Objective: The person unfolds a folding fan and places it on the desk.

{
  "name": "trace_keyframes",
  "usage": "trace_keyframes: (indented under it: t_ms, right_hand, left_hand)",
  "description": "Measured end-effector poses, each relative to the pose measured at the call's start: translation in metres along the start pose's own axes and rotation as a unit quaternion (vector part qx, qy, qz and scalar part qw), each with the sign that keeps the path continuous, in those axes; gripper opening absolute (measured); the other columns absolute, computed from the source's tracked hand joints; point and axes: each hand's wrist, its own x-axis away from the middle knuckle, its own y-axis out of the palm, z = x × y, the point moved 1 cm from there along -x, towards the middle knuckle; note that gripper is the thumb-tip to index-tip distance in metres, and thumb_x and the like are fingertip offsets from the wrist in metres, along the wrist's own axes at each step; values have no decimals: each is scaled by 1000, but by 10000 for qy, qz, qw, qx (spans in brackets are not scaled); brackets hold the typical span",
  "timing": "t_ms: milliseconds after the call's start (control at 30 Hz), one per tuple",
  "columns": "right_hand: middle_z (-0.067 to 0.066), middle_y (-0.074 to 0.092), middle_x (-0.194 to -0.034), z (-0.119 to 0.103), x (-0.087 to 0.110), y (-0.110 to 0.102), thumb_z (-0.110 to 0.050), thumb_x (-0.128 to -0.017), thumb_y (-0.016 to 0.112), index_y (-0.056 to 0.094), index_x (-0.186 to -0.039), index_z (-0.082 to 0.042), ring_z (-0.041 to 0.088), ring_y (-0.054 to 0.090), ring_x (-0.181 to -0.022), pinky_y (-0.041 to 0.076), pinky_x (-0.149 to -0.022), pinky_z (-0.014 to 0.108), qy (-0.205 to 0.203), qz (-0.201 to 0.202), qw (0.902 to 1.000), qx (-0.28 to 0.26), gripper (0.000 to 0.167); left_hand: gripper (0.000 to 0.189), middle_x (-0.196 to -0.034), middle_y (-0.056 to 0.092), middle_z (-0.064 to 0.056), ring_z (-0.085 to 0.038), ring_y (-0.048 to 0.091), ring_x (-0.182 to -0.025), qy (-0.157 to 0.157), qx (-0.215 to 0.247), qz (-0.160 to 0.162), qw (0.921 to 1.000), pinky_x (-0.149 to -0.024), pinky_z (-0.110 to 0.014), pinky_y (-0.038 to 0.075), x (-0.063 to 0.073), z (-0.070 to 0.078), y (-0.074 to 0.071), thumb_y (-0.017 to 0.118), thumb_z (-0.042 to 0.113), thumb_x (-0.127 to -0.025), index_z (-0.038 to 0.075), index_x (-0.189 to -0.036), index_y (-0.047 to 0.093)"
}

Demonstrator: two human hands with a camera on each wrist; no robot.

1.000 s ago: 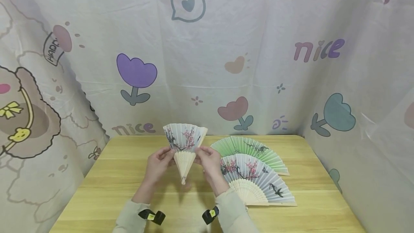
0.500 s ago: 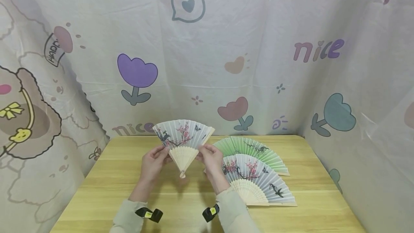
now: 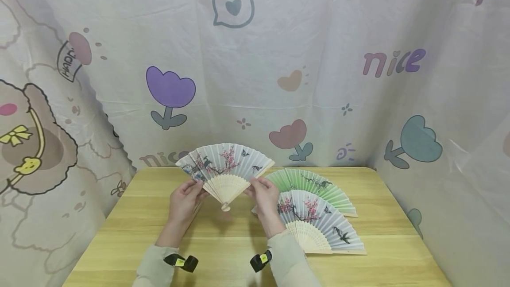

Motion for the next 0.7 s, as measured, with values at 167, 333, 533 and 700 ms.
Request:
trace_keyframes:
  t_ms: [167,333,533,700]
  right_hand:
    - [4,71,-72,0,-2,-2,6,-98,65,63,-85,1,13,73,-66,70,-73,29,-3,110,9999,-94,14]
    - [4,70,-73,1,-4,-4,6,-98,64,63,-85,0,13,73,-67,70,-75,30,-18,186,9997,-152,14]
    - [5,68,-74,1,-6,-5,6,-98,64,63,-86,1,13,72,-66,70,-76,30,-20,284,9993,-257,14]
    - [6,68,-73,1,-6,-6,7,-97,66,63,-84,0,13,72,-66,70,-79,33,-40,355,9988,-338,15]
  left_hand:
    - [25,-79,74,2,-9,72,-68,51,112,98,9999,-71,-23,68,0,-1,-1,64,-3,-101,-21,-118,58]
    - [19,-77,74,1,-10,71,-68,42,260,131,9996,-73,-26,69,1,0,-2,65,-3,-101,-18,-111,60]
    - [9,-73,73,0,-11,71,-66,-40,475,194,9987,-72,-27,69,2,0,-4,66,-2,-101,-8,-98,60]
    - [12,-73,71,0,-11,73,-66,42,340,298,9990,-72,-26,69,2,-3,-6,66,-1,-102,-9,-101,57]
